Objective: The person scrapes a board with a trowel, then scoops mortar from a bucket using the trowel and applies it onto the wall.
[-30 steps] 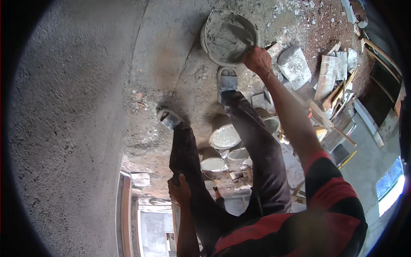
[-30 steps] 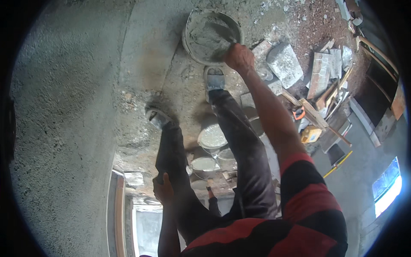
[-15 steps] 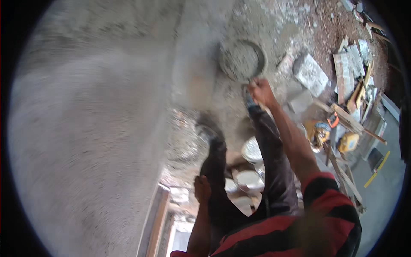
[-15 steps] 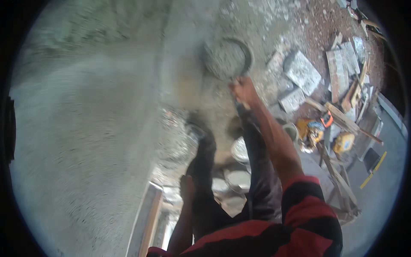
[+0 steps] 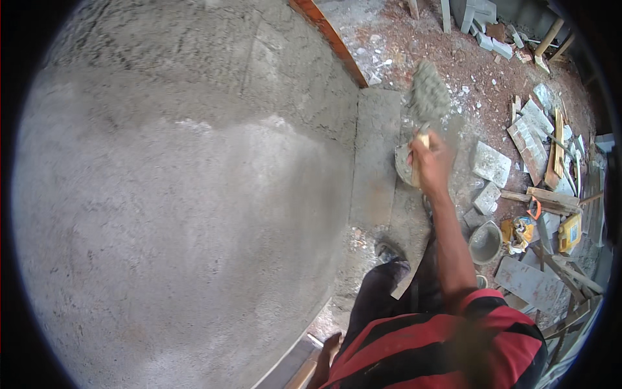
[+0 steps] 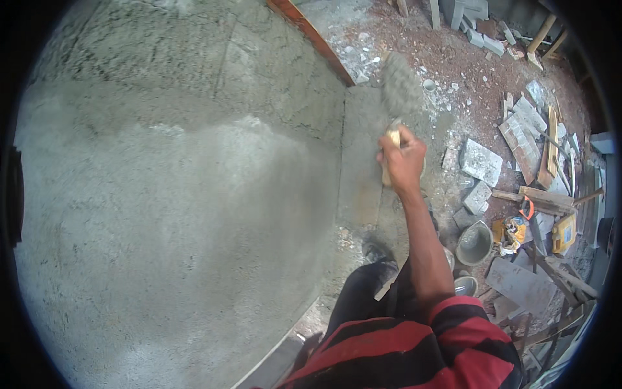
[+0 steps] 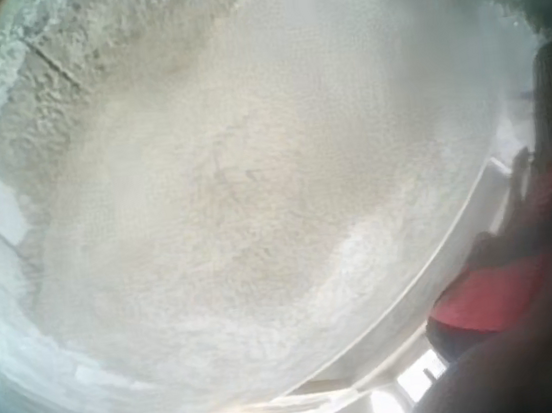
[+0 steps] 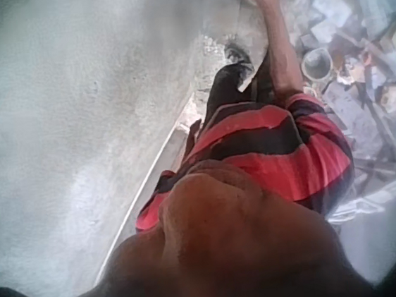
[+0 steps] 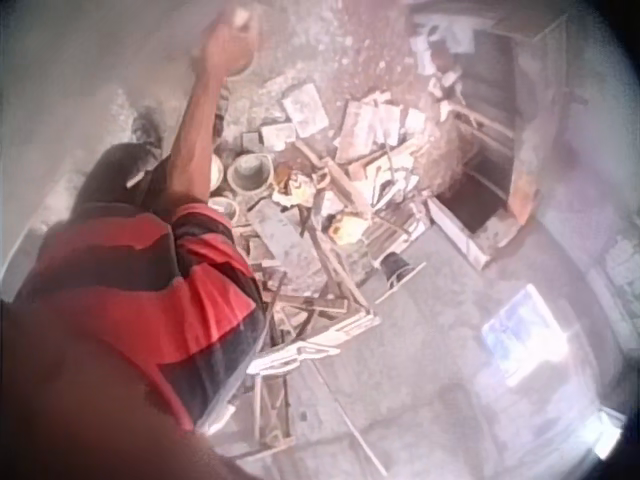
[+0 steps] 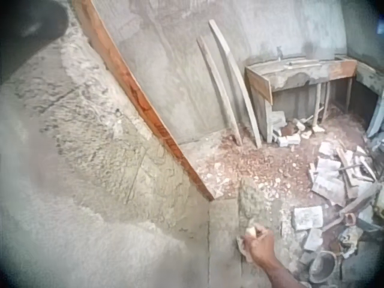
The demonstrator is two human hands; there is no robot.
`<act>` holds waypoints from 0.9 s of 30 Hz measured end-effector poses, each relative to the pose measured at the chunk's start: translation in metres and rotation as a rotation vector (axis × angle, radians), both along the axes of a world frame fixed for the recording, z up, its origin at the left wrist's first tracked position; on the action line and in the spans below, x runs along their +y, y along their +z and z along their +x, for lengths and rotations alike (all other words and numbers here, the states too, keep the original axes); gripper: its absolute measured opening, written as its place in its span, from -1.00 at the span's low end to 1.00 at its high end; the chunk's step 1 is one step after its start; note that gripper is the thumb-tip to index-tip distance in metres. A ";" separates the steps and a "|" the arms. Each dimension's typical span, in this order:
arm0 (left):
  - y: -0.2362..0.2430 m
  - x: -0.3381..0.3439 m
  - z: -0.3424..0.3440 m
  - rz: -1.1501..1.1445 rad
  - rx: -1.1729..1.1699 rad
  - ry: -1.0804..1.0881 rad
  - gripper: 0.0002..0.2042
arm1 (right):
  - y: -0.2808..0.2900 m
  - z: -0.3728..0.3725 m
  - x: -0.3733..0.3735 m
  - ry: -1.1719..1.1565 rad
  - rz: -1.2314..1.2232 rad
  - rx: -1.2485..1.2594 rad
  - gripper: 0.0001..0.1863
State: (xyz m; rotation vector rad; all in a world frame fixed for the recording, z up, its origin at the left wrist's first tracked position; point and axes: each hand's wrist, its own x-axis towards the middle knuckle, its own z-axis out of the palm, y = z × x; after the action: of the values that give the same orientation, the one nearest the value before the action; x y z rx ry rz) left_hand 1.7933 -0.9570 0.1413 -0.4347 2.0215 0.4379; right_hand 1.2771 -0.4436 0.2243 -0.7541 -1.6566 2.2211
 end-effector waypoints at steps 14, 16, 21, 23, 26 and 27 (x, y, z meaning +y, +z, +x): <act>0.053 0.050 0.061 0.207 0.018 0.723 -0.71 | -0.049 0.106 -0.301 0.321 0.427 0.127 -0.69; 0.037 0.070 0.040 0.118 0.069 0.805 -0.67 | -0.107 0.180 -0.264 0.541 0.381 -0.191 -0.72; -0.070 0.031 0.034 -0.071 0.006 0.371 -0.61 | -0.236 0.244 -0.111 0.822 0.948 -0.541 -0.72; -0.124 0.118 -0.068 0.003 -0.037 0.994 -0.71 | -0.269 0.217 -0.012 0.960 1.116 -0.562 -0.73; -0.208 0.172 -0.175 0.156 0.091 0.732 -0.61 | -0.292 0.121 0.033 1.007 1.199 -0.231 -0.74; -0.229 0.223 -0.235 0.221 -0.060 0.708 -0.59 | -0.307 0.098 0.065 1.057 1.220 -0.194 -0.72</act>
State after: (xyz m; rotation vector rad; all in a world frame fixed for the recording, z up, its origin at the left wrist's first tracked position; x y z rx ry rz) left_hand 1.5586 -0.7337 -0.0878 -1.0121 1.6896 1.0501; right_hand 1.3752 -0.3788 -0.0825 0.3484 -3.3594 0.9101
